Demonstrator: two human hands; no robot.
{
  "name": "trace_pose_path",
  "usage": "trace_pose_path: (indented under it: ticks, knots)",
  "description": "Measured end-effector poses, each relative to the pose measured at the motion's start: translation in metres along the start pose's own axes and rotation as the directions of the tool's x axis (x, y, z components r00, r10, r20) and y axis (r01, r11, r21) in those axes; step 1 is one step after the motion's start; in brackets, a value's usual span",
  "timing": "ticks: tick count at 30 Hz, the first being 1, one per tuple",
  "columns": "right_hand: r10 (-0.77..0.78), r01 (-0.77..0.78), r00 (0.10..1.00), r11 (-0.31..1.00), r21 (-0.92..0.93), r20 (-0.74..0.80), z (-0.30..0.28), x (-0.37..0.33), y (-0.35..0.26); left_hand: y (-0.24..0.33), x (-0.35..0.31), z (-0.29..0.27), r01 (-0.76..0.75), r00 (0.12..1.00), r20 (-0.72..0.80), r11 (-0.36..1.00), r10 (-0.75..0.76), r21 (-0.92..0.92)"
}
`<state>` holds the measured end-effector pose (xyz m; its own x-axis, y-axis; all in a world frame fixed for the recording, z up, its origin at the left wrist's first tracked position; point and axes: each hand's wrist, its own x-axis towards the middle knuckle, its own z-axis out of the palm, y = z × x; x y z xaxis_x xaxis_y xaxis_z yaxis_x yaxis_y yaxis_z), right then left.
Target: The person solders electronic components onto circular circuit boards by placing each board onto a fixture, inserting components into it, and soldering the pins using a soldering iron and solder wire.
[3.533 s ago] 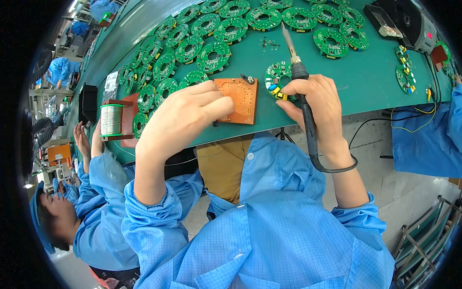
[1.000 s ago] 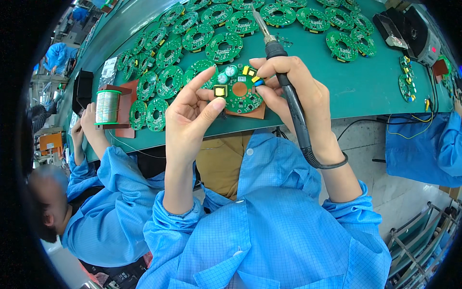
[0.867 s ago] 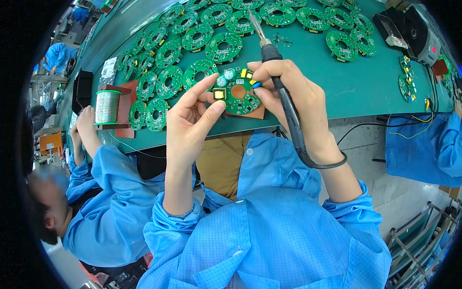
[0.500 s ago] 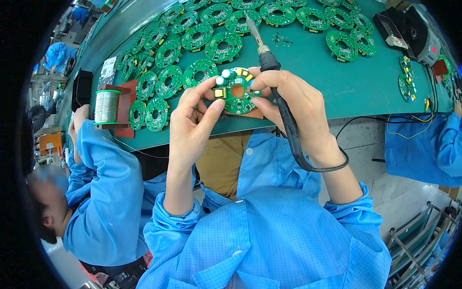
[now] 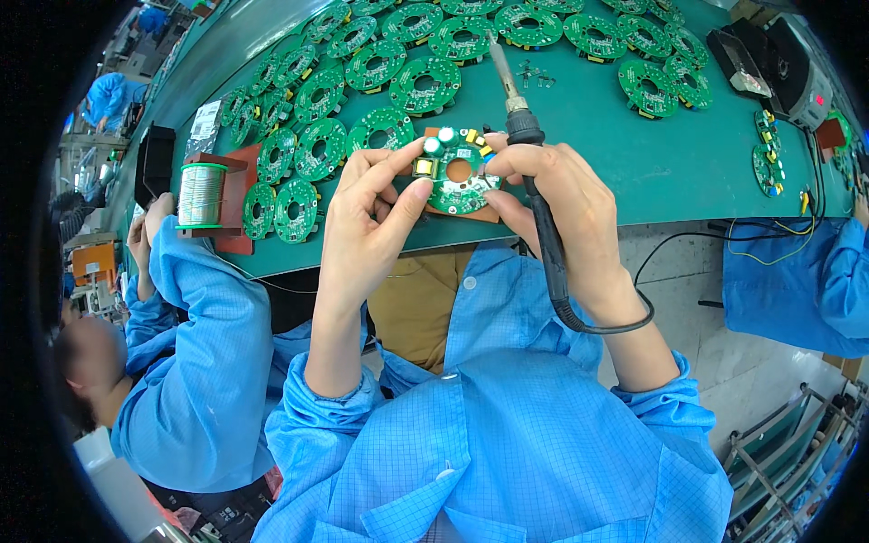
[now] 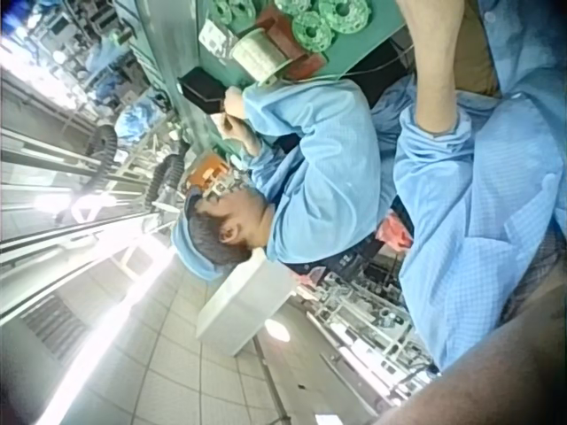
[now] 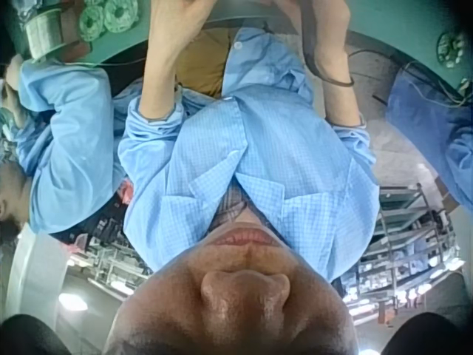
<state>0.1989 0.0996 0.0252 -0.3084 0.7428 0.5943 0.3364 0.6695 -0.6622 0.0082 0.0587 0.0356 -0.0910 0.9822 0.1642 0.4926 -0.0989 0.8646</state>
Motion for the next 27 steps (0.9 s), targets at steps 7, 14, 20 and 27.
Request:
trace_pose_path:
  ticks: [7,14,20,27]
  knots:
    - [-0.006,0.005,0.999,1.0,0.027,0.033,0.002,0.004,0.003,0.002,-0.002,-0.001,0.024,1.0,-0.004,0.999,-0.023,0.035]
    - [0.007,-0.005,0.999,0.999,-0.04,0.035,-0.003,-0.001,0.002,0.001,0.002,0.002,-0.012,1.0,-0.008,0.999,0.012,-0.046]
    - [-0.03,0.031,0.999,0.998,-0.047,0.021,-0.001,-0.004,0.003,-0.002,0.002,0.003,-0.023,1.0,0.002,0.999,0.023,-0.046]
    - [-0.052,0.059,0.994,0.996,-0.071,0.093,-0.006,0.006,0.002,0.005,0.0,0.004,-0.028,0.999,-0.045,0.999,0.03,0.028]
